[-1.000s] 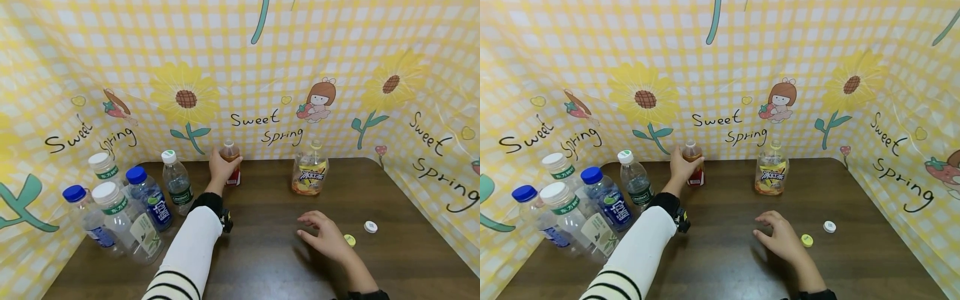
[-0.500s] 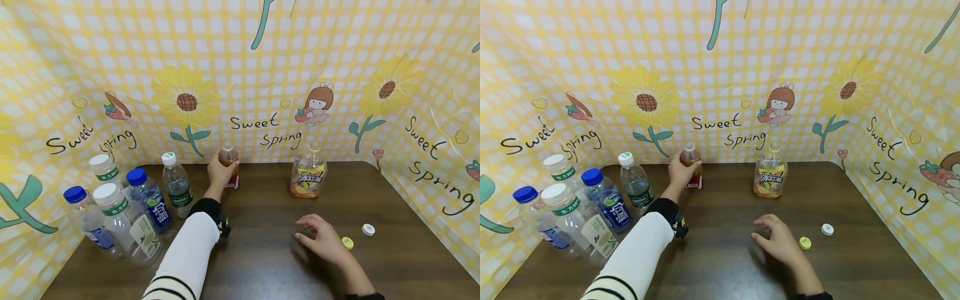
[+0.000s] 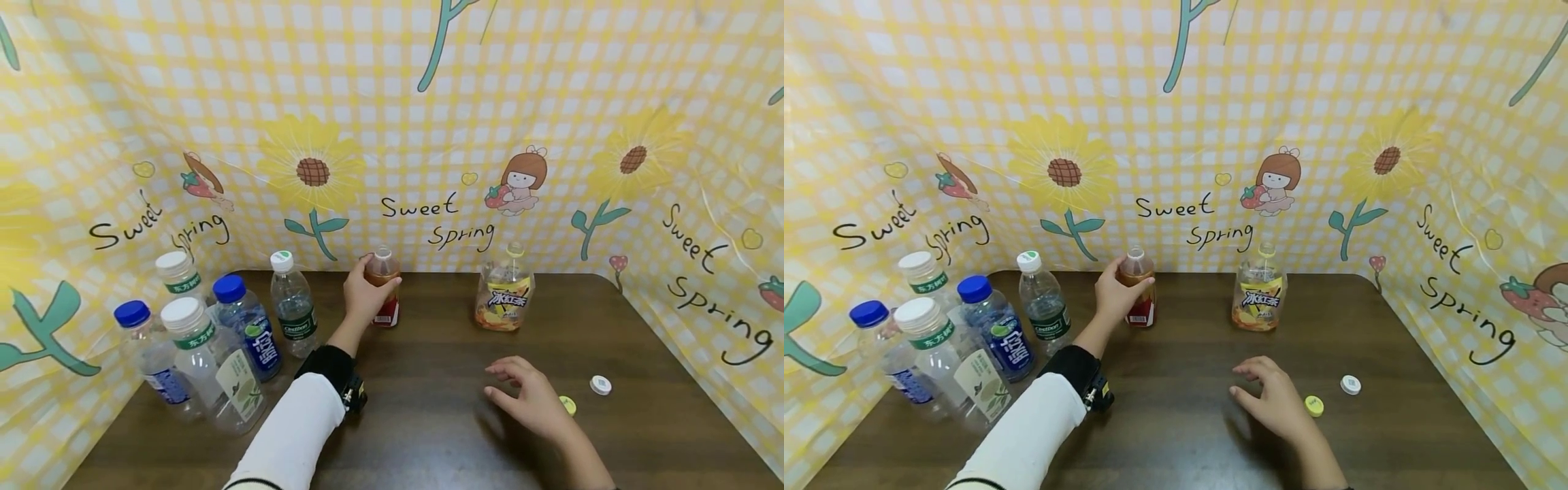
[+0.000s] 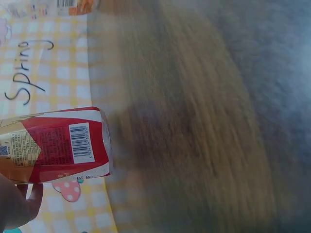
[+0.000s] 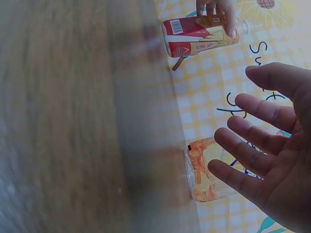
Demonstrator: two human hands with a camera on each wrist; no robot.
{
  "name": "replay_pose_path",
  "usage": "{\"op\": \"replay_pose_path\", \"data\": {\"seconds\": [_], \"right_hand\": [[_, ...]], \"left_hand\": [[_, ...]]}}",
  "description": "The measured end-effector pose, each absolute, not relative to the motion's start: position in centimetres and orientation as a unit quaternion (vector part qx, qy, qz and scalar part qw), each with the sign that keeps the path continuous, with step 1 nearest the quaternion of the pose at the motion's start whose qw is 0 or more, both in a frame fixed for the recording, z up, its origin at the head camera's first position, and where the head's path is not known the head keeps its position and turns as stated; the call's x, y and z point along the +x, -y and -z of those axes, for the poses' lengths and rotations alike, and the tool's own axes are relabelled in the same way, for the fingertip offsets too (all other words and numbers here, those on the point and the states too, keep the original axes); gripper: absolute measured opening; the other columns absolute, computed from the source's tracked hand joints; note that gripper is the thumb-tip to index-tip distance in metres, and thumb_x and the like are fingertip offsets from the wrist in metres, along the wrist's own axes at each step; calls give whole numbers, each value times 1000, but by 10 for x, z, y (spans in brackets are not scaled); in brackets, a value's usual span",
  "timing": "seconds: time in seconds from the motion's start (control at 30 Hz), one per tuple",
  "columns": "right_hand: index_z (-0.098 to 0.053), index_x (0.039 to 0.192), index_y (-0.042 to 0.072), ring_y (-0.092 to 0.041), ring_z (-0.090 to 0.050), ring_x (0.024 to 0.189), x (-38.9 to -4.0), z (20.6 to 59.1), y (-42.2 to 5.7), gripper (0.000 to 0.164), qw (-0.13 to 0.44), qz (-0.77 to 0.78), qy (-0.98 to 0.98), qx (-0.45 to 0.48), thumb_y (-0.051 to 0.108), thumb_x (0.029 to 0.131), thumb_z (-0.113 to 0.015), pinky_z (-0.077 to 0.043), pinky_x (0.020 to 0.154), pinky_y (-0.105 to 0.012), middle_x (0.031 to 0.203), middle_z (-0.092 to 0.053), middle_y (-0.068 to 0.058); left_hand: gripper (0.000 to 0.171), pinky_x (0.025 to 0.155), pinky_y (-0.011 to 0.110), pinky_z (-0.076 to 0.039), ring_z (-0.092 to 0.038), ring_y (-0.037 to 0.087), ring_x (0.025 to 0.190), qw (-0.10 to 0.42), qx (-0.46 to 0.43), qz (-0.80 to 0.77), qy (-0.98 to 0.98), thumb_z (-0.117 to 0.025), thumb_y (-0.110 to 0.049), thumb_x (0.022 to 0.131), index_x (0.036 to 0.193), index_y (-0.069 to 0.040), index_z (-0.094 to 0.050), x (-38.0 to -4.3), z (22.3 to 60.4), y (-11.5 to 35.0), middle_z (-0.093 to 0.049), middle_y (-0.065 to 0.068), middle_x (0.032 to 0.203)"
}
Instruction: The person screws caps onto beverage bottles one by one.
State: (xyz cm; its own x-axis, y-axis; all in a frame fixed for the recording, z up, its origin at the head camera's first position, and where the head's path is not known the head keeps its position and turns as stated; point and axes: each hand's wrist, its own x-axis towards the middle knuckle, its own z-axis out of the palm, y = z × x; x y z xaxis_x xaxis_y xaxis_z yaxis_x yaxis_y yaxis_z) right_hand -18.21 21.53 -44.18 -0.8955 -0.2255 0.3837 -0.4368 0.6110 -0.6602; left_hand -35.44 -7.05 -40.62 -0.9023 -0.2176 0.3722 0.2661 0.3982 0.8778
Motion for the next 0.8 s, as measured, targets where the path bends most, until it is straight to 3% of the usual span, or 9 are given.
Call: {"op": "replay_pose_path", "data": {"seconds": [0.23, 0.8], "right_hand": [[-71, 102, 6, -27, -64, 90, -179, 439, -218, 22, 140, -398, 887, 190, 10, 81, -78, -54, 76, -44, 107, -64, -2], [-71, 102, 6, -23, -64, 90, -175, 442, -220, 24, 144, -386, 893, 181, 7, 79, -79, -54, 75, -41, 106, -63, 1]], "left_hand": [[74, 96, 47, -48, -54, 33, 119, 224, -49, 540, 810, -87, -26, 73, 136, -6, -54, -333, 400, 67, -56, 18, 132], [69, 86, 40, -54, -63, 22, 106, 187, -119, 548, 806, -88, -29, 71, 130, -10, -58, -268, 394, 58, -64, 7, 120]]}}
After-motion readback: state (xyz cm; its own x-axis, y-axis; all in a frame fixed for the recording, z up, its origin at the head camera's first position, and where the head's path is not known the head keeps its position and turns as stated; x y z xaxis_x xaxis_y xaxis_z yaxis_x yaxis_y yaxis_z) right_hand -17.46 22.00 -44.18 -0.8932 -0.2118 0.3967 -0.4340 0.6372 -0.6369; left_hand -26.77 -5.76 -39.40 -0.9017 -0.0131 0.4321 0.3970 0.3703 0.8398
